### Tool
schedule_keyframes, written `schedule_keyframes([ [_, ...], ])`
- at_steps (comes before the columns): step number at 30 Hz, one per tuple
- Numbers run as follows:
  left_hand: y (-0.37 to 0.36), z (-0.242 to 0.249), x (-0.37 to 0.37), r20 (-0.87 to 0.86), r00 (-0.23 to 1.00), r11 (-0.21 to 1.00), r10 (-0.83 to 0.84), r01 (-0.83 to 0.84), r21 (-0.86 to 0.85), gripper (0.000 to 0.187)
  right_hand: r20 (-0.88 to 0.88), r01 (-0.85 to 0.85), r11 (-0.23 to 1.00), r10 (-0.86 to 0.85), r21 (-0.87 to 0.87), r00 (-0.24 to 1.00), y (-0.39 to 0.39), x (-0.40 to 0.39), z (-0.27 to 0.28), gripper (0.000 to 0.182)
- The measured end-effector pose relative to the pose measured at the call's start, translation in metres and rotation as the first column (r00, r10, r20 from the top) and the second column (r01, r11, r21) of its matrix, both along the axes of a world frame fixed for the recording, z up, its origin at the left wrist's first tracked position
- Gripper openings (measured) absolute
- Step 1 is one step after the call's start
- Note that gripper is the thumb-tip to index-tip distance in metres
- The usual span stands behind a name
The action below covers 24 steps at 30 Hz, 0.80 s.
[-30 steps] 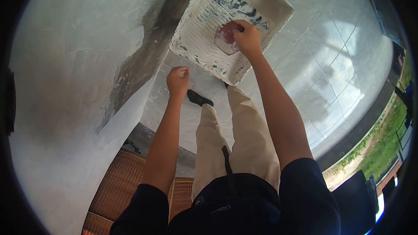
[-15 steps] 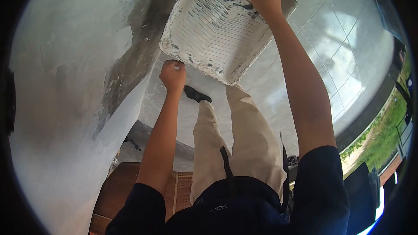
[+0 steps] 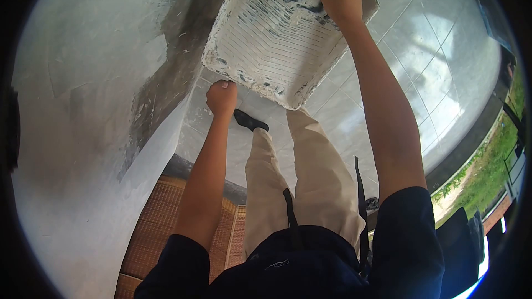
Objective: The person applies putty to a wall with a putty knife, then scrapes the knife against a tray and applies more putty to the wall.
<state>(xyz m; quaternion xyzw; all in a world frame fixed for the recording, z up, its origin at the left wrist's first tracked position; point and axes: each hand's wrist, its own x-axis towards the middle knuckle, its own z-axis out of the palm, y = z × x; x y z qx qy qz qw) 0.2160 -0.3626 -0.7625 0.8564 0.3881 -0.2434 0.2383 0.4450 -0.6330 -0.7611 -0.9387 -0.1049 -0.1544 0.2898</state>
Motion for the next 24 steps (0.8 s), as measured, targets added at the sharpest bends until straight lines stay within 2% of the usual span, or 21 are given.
schedule_keyframes([
  [2, 0.005, -0.001, 0.004, -0.258, 0.966, 0.992, -0.016, -0.017, -0.127, 0.044, -0.025, 0.011, 1.000, -0.011, -0.001, 1.000, -0.001, -0.001, -0.001, 0.025],
  [3, -0.001, -0.001, 0.000, -0.259, 0.966, 0.992, -0.018, -0.015, -0.127, 0.044, -0.026, 0.013, 1.000, -0.013, -0.001, 1.000, -0.002, -0.001, -0.001, 0.025],
  [4, -0.012, -0.002, -0.007, -0.041, 0.997, 0.994, 0.059, -0.063, -0.092, 0.048, -0.027, 0.015, 1.000, -0.015, 0.009, 1.000, -0.002, -0.001, -0.002, 0.024],
  [5, -0.019, -0.005, -0.013, 0.181, 0.975, 0.991, 0.127, -0.117, -0.067, 0.053, -0.028, 0.017, 1.000, -0.016, 0.019, 0.999, -0.003, -0.001, -0.002, 0.024],
  [6, -0.020, -0.020, -0.021, 0.181, 0.975, 0.991, 0.126, -0.116, -0.065, 0.053, -0.029, 0.018, 1.000, -0.017, 0.021, 0.999, -0.003, -0.002, -0.003, 0.024],
  [7, -0.019, -0.036, -0.026, 0.169, 0.916, 0.917, 0.364, -0.321, -0.235, 0.053, -0.032, 0.021, 0.999, -0.020, 0.026, 0.999, -0.003, -0.002, -0.004, 0.025],
  [8, -0.021, -0.037, -0.023, 0.118, 0.808, 0.775, 0.576, -0.495, -0.393, 0.054, -0.035, 0.026, 0.999, -0.024, 0.032, 0.999, -0.002, -0.003, -0.003, 0.025],
  [9, -0.023, -0.035, -0.022, 0.123, 0.810, 0.778, 0.573, -0.492, -0.391, 0.054, -0.033, 0.029, 0.999, -0.027, 0.037, 0.999, -0.002, -0.002, -0.002, 0.025],
  [11, -0.032, -0.025, -0.015, -0.086, 0.611, 0.461, 0.787, -0.675, -0.576, 0.061, -0.141, 0.044, 0.998, -0.039, 0.036, 0.989, -0.002, -0.003, 0.001, 0.026],
  [12, -0.043, -0.012, -0.007, -0.084, 0.614, 0.465, 0.785, -0.673, -0.576, 0.061, -0.140, 0.048, 0.998, -0.043, 0.039, 0.989, -0.003, -0.002, 0.000, 0.026],
  [14, -0.069, 0.014, 0.012, 0.018, 0.510, 0.420, 0.860, -0.687, -0.593, 0.062, -0.141, 0.036, 0.998, -0.029, 0.050, 0.990, -0.005, 0.000, -0.004, 0.027],
  [17, -0.084, 0.024, 0.026, 0.013, 0.461, 0.375, 0.887, -0.705, -0.602, 0.069, -0.163, 0.006, 0.999, 0.001, 0.047, 0.987, -0.006, 0.005, -0.006, 0.027],
  [18, -0.085, 0.025, 0.029, 0.013, 0.465, 0.378, 0.885, -0.702, -0.603, 0.069, -0.162, 0.011, 0.999, -0.003, 0.047, 0.987, -0.005, 0.006, -0.005, 0.027],
  [20, -0.084, 0.029, 0.031, -0.051, 0.424, 0.294, 0.904, -0.704, -0.646, 0.077, -0.159, -0.045, 0.999, 0.045, 0.009, 0.986, -0.005, 0.010, -0.004, 0.028],
  [24, -0.084, 0.033, 0.033, -0.071, 0.444, 0.314, 0.893, -0.729, -0.608, 0.080, -0.210, -0.075, 0.997, 0.074, 0.005, 0.975, -0.003, 0.016, 0.007, 0.028],
])
